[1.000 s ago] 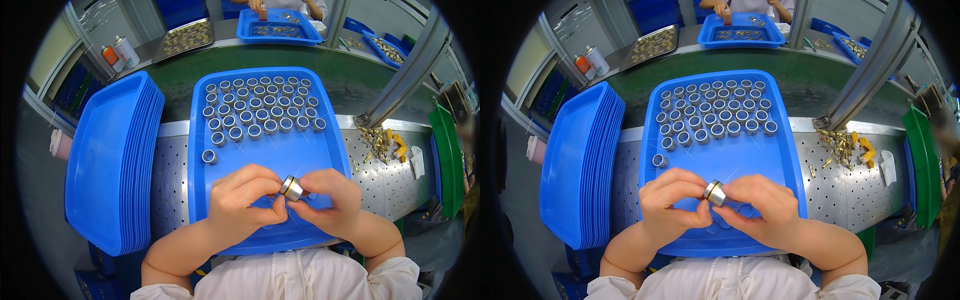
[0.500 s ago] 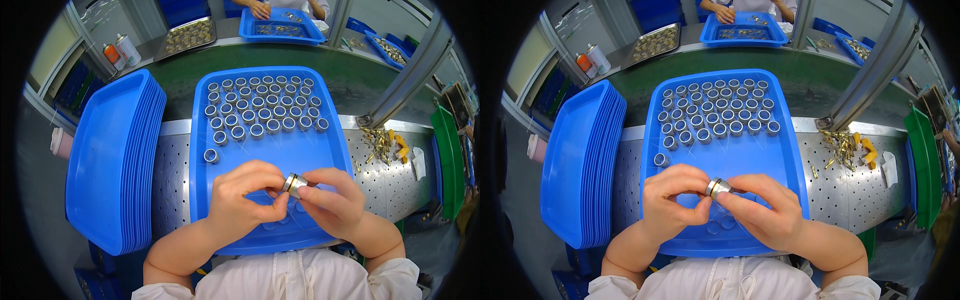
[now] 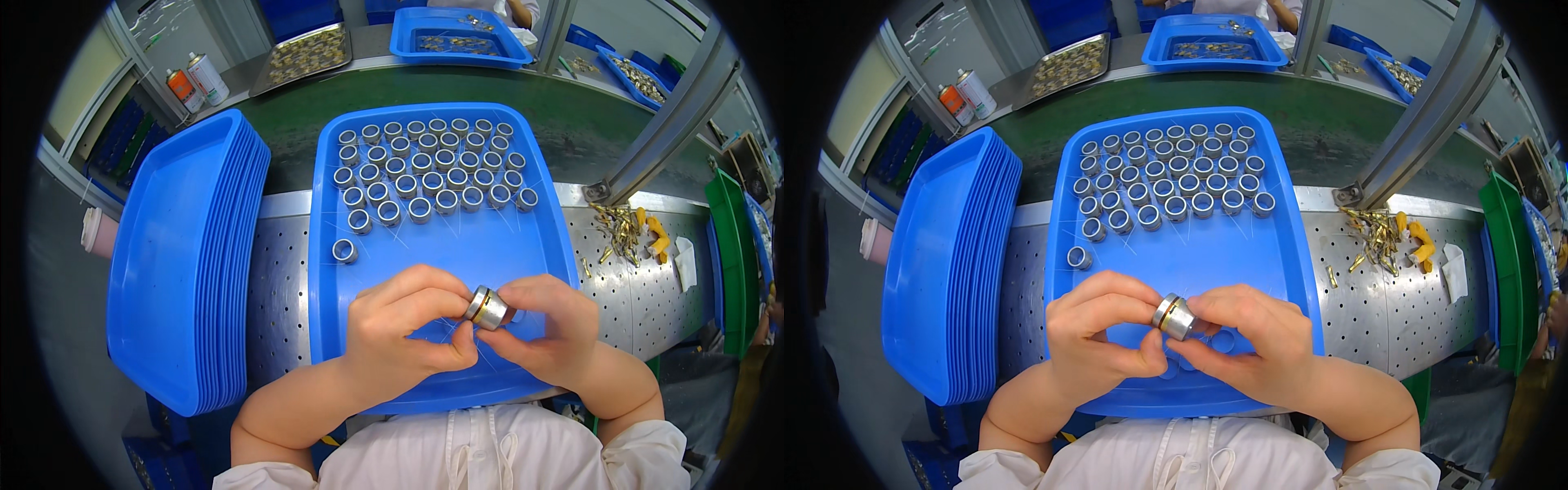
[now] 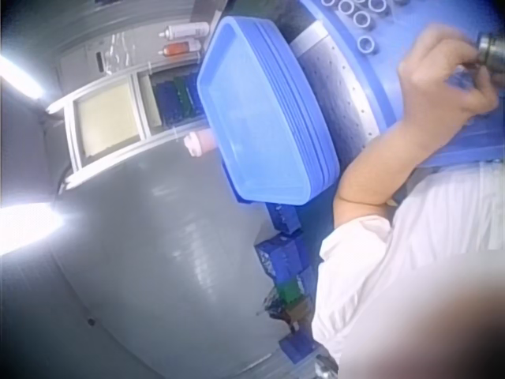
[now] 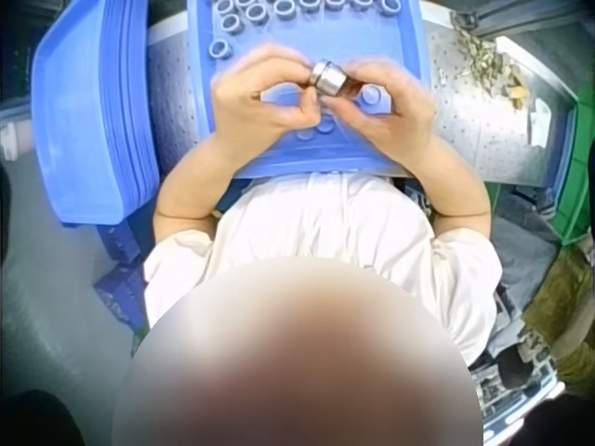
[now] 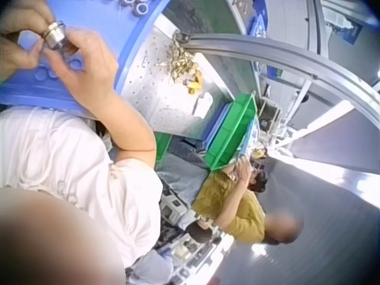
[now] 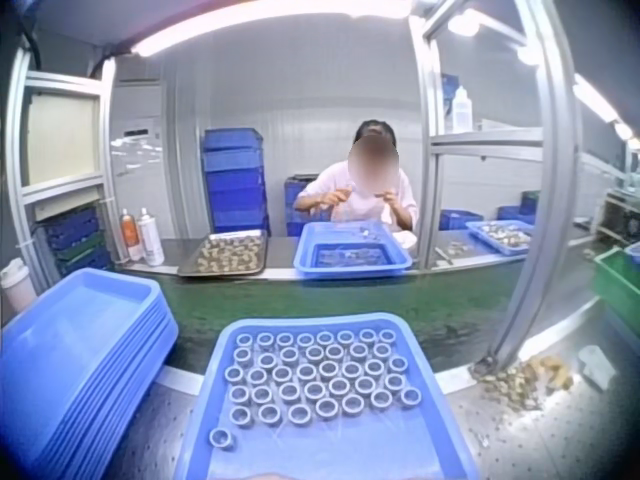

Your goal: The person assembles small cylindrical metal components by hand. They pick up a silver cylinder and a brass ring, fit the ring onto the cylinder, and place the finished unit into a blue tray. The process is repeated continuously with items from a pile on the table.

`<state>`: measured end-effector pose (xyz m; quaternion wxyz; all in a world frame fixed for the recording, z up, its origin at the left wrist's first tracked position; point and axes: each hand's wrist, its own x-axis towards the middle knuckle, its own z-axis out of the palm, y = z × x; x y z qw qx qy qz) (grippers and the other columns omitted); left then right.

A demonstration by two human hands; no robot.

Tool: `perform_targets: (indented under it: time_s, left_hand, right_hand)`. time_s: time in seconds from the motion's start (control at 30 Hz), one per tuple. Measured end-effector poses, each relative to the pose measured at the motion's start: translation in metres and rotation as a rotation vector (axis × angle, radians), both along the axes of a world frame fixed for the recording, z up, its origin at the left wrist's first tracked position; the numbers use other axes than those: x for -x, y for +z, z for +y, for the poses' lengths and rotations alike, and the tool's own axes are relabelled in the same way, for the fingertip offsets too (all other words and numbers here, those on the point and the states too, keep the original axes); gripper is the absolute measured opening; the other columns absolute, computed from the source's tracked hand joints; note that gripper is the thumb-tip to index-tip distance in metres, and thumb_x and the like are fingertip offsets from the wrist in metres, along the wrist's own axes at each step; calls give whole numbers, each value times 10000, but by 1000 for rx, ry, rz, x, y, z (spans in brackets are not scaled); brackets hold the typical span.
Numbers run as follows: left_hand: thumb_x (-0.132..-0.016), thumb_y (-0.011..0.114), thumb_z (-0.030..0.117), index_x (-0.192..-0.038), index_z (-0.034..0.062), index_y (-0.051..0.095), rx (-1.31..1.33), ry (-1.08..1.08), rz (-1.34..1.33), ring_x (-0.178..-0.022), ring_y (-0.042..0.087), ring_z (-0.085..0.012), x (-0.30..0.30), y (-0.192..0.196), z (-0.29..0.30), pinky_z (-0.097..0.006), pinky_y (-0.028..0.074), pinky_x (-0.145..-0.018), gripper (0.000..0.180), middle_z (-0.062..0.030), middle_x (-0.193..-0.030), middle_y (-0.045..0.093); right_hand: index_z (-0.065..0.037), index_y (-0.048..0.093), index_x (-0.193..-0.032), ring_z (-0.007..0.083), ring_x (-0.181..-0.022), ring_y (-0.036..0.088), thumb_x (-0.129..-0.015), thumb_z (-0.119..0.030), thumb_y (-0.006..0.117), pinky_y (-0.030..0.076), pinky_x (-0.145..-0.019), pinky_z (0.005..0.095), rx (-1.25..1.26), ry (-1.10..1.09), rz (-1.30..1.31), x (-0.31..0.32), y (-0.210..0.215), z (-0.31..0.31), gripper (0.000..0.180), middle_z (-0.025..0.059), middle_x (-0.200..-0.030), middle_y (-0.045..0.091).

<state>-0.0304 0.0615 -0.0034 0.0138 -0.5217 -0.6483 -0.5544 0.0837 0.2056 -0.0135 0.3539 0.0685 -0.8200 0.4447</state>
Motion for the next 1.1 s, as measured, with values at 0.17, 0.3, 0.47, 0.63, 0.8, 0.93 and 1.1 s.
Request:
perform_targets:
  time_s: [0.17,0.3,0.47,0.63,0.8,0.93,1.1]
  left_hand:
    - [-593,715,-54,-853,24,632,-45,-85,-184,-736,631,-158,2,0,1,-246,537,-619,284,-88,-893,616]
    - [-629,725,-89,-956,-6,618,-72,-177,-472,-848,620,-166,2,5,2,-264,559,-733,354,-118,-991,584]
    - [-604,738,-104,-1003,-37,590,27,-308,-396,-943,601,-200,9,4,-3,-301,551,-798,431,-143,-1026,562]
    - [-582,750,-106,-993,-33,601,51,-318,-349,-920,613,-203,10,3,-4,-301,553,-790,444,-146,-1001,581]
    - [-566,757,-102,-962,-36,616,60,-334,-354,-887,625,-200,10,3,-3,-307,556,-781,426,-148,-965,598]
    - [-556,755,-103,-946,-43,617,50,-341,-427,-864,633,-195,8,3,-4,-303,559,-771,419,-150,-949,602]
    - [-535,750,-98,-924,-49,613,52,-335,-431,-828,639,-183,7,1,-3,-292,564,-757,416,-148,-929,603]
  right_hand:
    - [-14,613,-968,185,-771,640,-625,49,764,537,-619,259,-90,-7,71,2,5,6,380,127,-906,637]
    - [-35,623,-996,201,-832,629,-626,94,730,540,-655,269,-22,76,56,3,6,12,406,132,-964,612]
    - [-43,633,-1000,208,-835,628,-627,105,720,542,-673,273,-14,150,27,2,6,14,411,134,-985,602]
    - [-26,640,-976,211,-838,631,-611,88,742,542,-682,281,55,177,-19,2,10,11,396,133,-969,617]
    - [-13,640,-981,221,-827,637,-591,61,768,533,-681,285,46,185,-78,1,15,13,417,125,-942,637]
    - [-9,648,-969,219,-821,642,-586,46,778,535,-687,276,24,191,-75,1,13,15,409,125,-933,644]
    - [-8,654,-942,229,-814,656,-588,41,779,543,-690,281,34,169,-78,0,12,12,378,132,-918,655]
